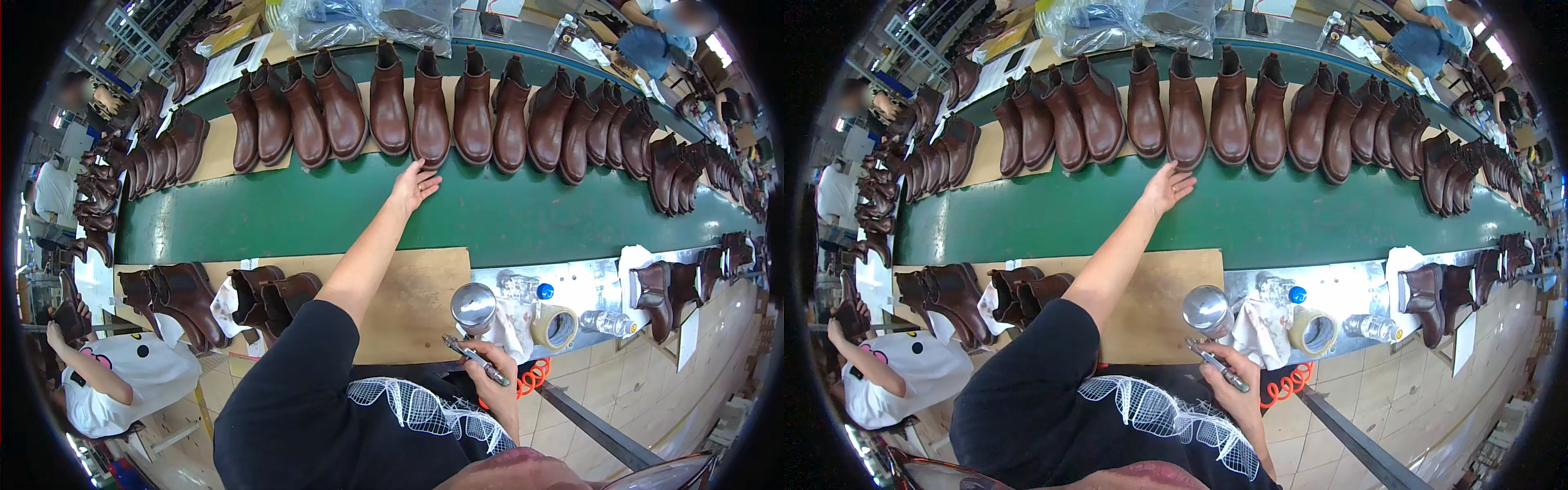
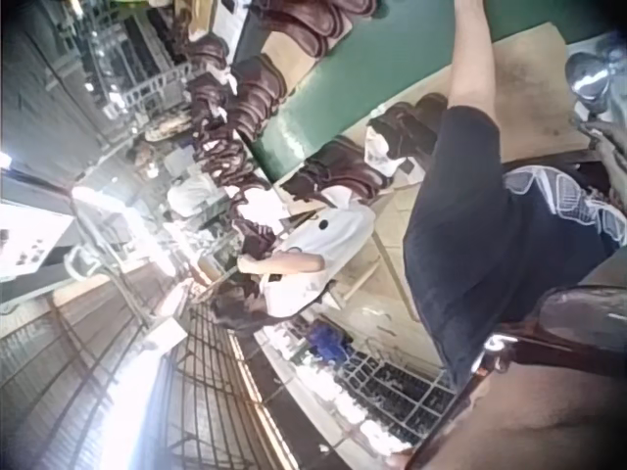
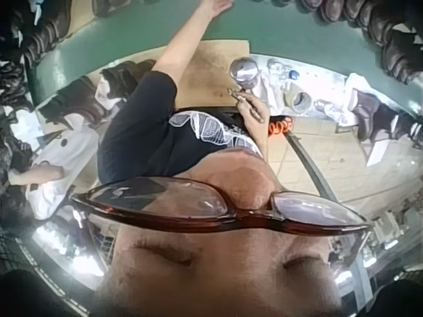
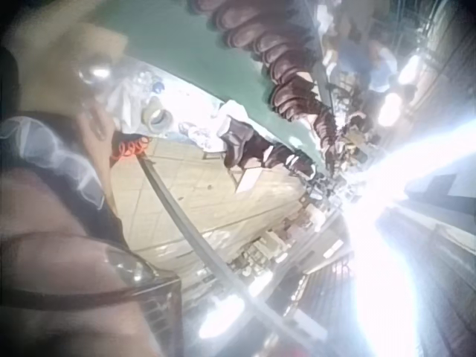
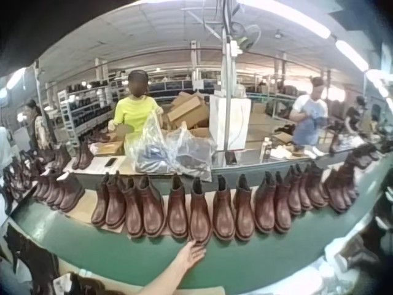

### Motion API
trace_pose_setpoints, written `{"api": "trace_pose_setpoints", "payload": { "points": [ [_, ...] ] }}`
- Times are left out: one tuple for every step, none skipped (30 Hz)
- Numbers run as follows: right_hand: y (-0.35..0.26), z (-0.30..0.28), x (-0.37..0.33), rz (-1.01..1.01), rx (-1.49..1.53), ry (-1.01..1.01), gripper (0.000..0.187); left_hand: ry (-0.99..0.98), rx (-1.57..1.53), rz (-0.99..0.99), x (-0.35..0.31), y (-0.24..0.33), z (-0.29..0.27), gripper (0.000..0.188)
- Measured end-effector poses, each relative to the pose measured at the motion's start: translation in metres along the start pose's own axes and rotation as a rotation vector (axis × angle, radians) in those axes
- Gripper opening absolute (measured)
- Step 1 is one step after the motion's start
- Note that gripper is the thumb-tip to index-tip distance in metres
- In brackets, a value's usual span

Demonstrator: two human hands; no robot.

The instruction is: Inspecting and using an air spray gun to finish or clean leather boots on a manufacturing line.

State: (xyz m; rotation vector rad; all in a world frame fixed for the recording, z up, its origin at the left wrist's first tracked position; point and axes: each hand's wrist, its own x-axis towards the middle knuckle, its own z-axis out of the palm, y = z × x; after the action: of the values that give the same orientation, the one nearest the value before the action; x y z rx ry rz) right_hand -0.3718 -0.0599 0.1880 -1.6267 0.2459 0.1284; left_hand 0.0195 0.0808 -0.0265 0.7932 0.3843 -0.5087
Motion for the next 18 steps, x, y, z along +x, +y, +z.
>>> {"api": "trace_pose_setpoints", "payload": {
  "points": [
    [0.001,0.000,-0.001,-0.003,-0.018,0.002,0.029,0.042,0.050,0.007,-0.005,0.003,-0.007,0.066],
    [0.002,0.000,-0.002,-0.005,-0.036,0.003,0.029,0.098,0.057,0.060,-0.010,0.005,-0.013,0.081],
    [0.003,-0.001,-0.002,-0.008,-0.034,0.000,0.029,0.098,0.058,0.064,-0.011,0.011,-0.019,0.081],
    [0.003,-0.001,-0.002,0.012,-0.023,-0.002,0.029,0.158,0.002,0.116,-0.013,0.018,-0.026,0.086],
    [0.003,-0.001,-0.002,0.034,-0.011,-0.005,0.028,0.219,-0.054,0.167,-0.016,0.025,-0.033,0.090],
    [0.002,-0.001,-0.002,0.036,-0.010,-0.011,0.028,0.166,-0.042,0.152,-0.016,0.032,-0.039,0.104],
    [0.002,-0.001,-0.001,0.044,-0.018,-0.017,0.028,0.173,-0.044,0.155,-0.015,0.039,-0.039,0.104],
    [0.002,0.000,0.001,0.053,-0.026,-0.023,0.028,0.160,-0.053,0.167,-0.012,0.047,-0.039,0.106],
    [0.003,0.000,0.003,0.057,-0.027,-0.031,0.028,0.149,-0.063,0.178,-0.010,0.054,-0.039,0.108],
    [0.006,0.001,0.006,0.076,-0.021,-0.025,0.027,0.122,-0.072,0.160,-0.011,0.058,-0.031,0.110],
    [0.007,0.002,0.008,0.092,-0.007,-0.024,0.027,0.132,-0.071,0.158,-0.011,0.066,-0.028,0.110],
    [0.007,0.002,0.011,0.100,-0.003,-0.030,0.027,0.151,-0.081,0.121,-0.009,0.073,-0.025,0.110],
    [0.008,0.003,0.014,0.124,0.014,-0.037,0.028,0.169,-0.096,0.082,-0.006,0.079,-0.024,0.109],
    [0.008,0.004,0.018,0.150,0.029,-0.040,0.029,0.207,-0.099,0.066,-0.003,0.083,-0.022,0.100],
    [0.009,0.005,0.020,0.159,0.028,-0.038,0.029,0.211,-0.101,0.057,0.001,0.085,-0.019,0.100],
    [0.011,0.007,0.023,0.139,0.016,-0.029,0.029,0.185,-0.069,0.075,0.003,0.087,-0.015,0.094],
    [0.012,0.007,0.025,0.116,0.003,-0.021,0.029,0.157,-0.038,0.094,0.006,0.090,-0.011,0.089],
    [0.011,0.007,0.027,0.121,0.000,-0.021,0.029,0.138,-0.004,0.063,0.009,0.095,-0.006,0.081]
  ]
}}
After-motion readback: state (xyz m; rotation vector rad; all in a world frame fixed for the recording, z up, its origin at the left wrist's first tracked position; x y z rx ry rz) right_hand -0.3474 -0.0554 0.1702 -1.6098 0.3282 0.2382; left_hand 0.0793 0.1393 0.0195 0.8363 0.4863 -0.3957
